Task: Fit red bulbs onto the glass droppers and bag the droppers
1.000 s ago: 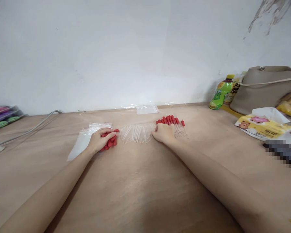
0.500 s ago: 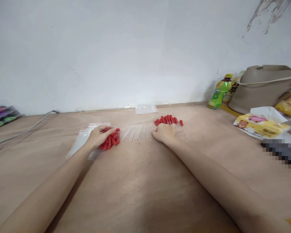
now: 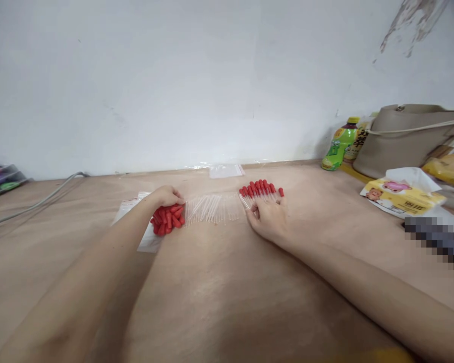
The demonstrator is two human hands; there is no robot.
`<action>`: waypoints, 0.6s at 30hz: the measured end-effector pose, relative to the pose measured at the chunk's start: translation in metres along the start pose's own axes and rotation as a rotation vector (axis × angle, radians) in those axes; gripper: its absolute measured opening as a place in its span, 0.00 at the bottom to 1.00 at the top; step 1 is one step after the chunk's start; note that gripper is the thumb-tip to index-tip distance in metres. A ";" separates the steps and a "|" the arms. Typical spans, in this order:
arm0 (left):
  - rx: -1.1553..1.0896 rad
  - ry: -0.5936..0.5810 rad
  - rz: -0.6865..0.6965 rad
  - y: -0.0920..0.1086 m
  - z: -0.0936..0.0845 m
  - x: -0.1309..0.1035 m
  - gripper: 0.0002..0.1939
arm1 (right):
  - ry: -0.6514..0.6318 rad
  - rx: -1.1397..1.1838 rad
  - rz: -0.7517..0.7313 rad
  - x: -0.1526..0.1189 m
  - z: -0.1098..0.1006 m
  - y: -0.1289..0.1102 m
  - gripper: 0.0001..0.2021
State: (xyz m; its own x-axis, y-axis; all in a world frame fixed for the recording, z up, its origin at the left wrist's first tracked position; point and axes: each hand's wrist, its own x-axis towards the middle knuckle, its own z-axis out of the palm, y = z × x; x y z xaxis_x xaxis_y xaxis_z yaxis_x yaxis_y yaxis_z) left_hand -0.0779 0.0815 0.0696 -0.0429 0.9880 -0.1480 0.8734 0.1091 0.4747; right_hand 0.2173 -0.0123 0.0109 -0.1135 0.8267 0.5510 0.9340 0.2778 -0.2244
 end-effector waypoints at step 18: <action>-0.701 0.171 0.605 0.020 0.078 -0.116 0.14 | 0.036 0.320 -0.211 -0.018 0.007 0.015 0.09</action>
State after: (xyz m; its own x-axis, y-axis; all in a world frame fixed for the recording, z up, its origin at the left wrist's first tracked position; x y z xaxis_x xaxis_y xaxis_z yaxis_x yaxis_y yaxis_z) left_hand -0.0179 -0.0392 0.0284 0.2033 0.8950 0.3970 0.2822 -0.4418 0.8516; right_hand 0.2312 -0.0191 -0.0083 -0.2742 0.7191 0.6385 0.7379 0.5831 -0.3399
